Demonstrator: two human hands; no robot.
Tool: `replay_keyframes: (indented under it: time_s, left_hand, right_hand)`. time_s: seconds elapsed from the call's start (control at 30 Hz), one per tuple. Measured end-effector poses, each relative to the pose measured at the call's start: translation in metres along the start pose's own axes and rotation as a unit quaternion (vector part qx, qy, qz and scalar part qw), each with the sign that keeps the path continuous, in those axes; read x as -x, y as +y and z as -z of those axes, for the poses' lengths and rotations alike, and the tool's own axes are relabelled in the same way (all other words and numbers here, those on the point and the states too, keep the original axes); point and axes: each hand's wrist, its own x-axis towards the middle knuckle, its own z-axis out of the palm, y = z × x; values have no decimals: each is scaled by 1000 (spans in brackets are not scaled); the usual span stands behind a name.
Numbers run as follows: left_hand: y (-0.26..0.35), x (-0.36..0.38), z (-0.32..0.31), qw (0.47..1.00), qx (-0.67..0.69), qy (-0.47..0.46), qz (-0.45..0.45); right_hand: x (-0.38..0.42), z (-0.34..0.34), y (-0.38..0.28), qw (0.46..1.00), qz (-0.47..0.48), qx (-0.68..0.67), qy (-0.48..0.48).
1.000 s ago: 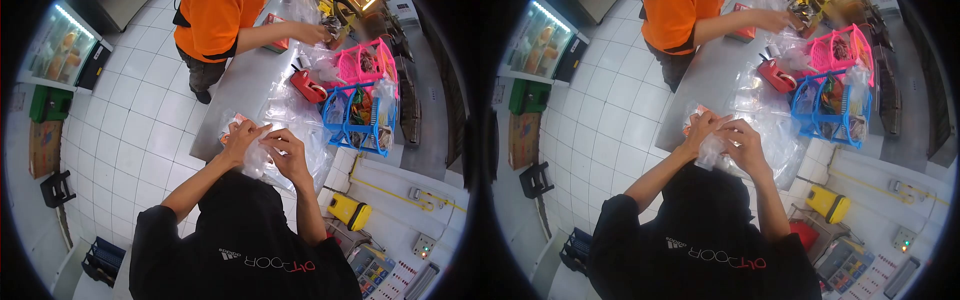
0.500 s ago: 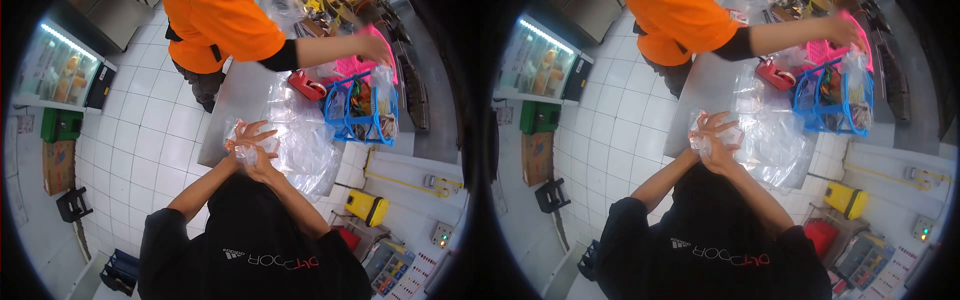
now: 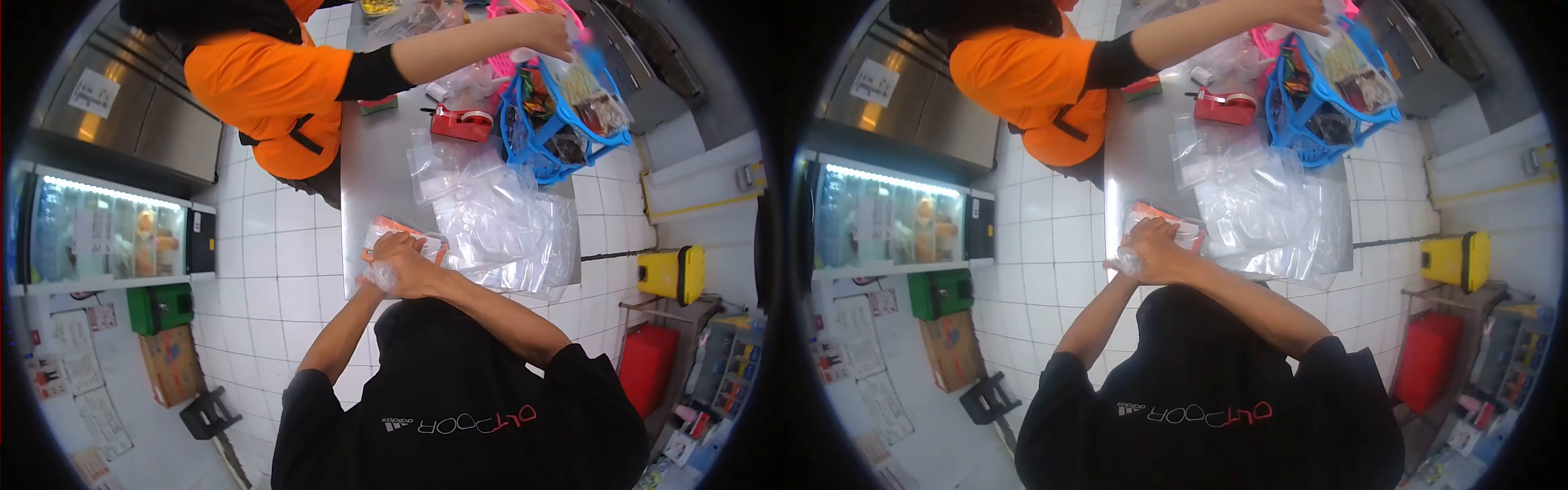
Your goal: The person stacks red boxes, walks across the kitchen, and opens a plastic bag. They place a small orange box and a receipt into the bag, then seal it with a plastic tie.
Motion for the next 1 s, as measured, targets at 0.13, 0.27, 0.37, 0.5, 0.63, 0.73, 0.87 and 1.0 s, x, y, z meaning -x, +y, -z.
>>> replay_keyframes:
  time_s: [0.13, 0.27, 0.37, 0.5, 0.63, 0.73, 0.87, 1.0]
  left_hand:
    - [13, -7, 24, 995, 31, -14, 92]
    - [108, -41, 57, 972, -158, 111, 130]
    - [187, -58, 64, 940, -257, 44, 221]
    - [131, -22, 18, 970, -201, 122, 61]
    - [109, 2, -7, 943, -194, -6, 271]
    - [48, 25, -20, 934, -351, 6, 65]
    - [38, 38, -15, 981, -188, -13, 47]
    - [95, 13, -37, 965, -243, 95, 30]
  right_hand:
    - [57, 99, -14, 960, 67, -194, 191]
    - [118, 60, 73, 907, -89, -315, 265]
    - [122, 51, 66, 869, -86, -385, 298]
    - [80, 89, 4, 961, -58, -112, 245]
    - [26, -13, 53, 981, -31, -101, 163]
    - [34, -24, 43, 968, -70, -161, 177]
    - [46, -9, 35, 976, -16, -122, 178]
    - [32, -44, 48, 955, 45, -245, 159]
